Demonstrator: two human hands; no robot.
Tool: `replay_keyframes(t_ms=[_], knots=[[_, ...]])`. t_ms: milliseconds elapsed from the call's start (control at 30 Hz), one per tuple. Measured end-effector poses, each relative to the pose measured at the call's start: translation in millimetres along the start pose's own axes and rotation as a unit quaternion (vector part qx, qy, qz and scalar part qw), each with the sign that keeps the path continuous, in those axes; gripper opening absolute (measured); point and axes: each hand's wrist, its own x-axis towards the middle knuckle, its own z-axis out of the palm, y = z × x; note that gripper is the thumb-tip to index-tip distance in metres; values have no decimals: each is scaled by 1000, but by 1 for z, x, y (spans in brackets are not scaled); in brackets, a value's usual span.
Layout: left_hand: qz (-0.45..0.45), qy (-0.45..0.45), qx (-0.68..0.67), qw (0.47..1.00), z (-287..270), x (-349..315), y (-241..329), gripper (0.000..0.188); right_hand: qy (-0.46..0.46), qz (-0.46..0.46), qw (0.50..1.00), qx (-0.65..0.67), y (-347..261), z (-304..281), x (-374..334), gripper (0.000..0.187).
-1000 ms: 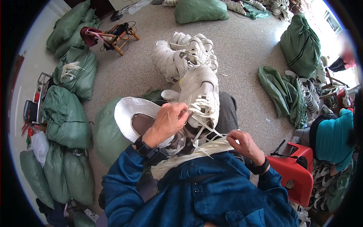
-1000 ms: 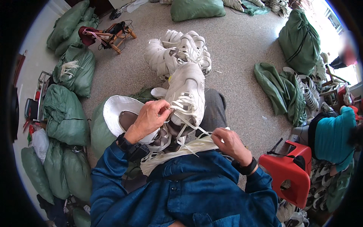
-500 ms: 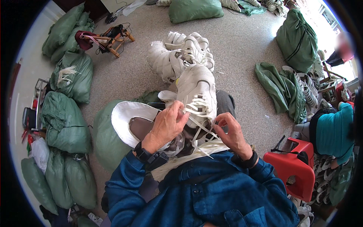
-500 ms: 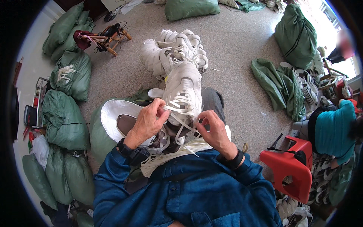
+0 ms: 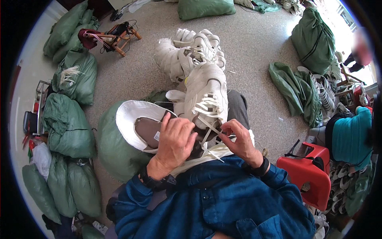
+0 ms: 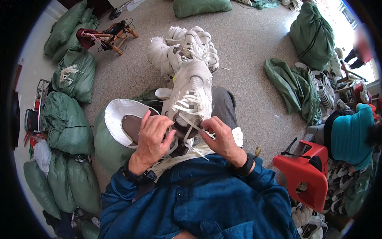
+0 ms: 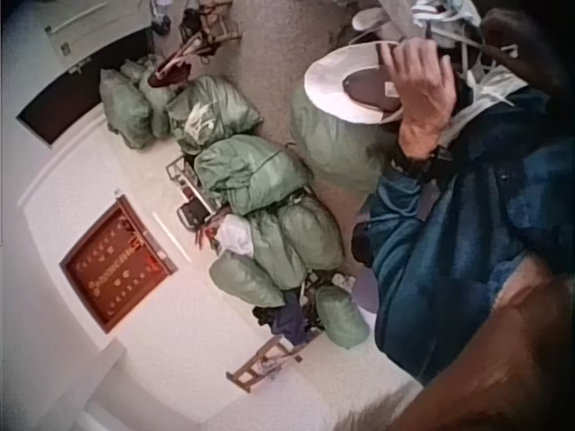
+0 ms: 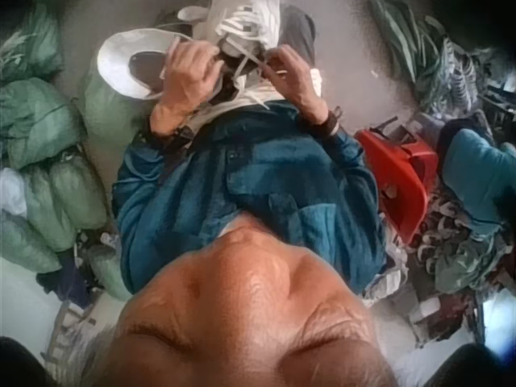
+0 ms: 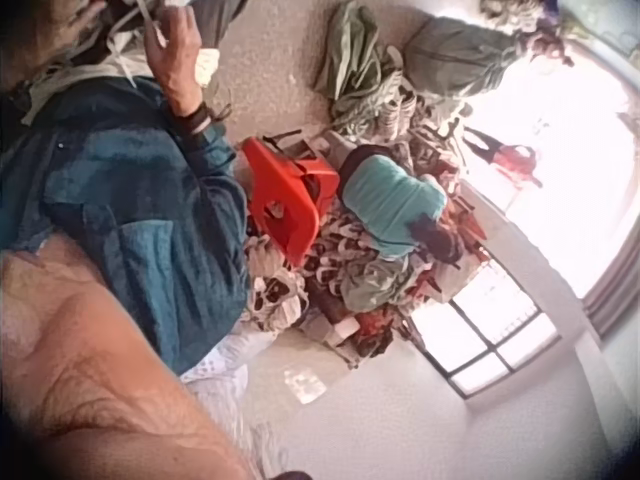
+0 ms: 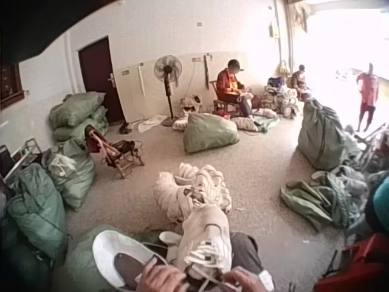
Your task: The person is stringing or bundling shoe components together using white cord in a manufacturing environment.
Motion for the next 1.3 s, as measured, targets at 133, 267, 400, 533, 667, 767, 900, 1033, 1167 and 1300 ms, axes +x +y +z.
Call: replay_keyframes(t_ms=[133, 267, 400, 533, 667, 767, 900, 1033, 1167, 1300], knots=[[28, -38, -3, 999, 17, -6, 12, 27, 15, 33, 998, -43, 6, 4, -6, 20], [45, -94, 61, 993, 40, -1, 14, 25, -23, 20, 997, -72, 28, 13, -16, 14], [46, -86, 4, 995, 46, -6, 11, 17, -52, 65, 996, 32, 26, 10, -21, 9], [-51, -76, -164, 982, 38, -7, 11, 14, -83, 150, 976, 132, 23, -2, -25, 13], [-71, -59, -210, 973, 29, -2, 22, 25, -126, 213, 967, 58, 25, 8, -24, 29], [-42, -59, -158, 985, 26, -3, 25, 35, -109, 112, 984, 89, 54, 30, -29, 36], [-141, -122, -301, 935, 21, -10, 24, 34, -182, 208, 913, 301, 48, 27, -31, 30], [-228, -193, -436, 849, 10, -9, 24, 34, -197, 152, 960, 129, -15, -9, -22, 21], [-186, -192, -543, 796, 21, -7, 27, 38, -260, -36, 963, 67, -61, -17, -17, 20], [-258, -135, -677, 676, -3, 3, 27, 41, -275, -25, 950, 143, -65, -32, -8, 20]])
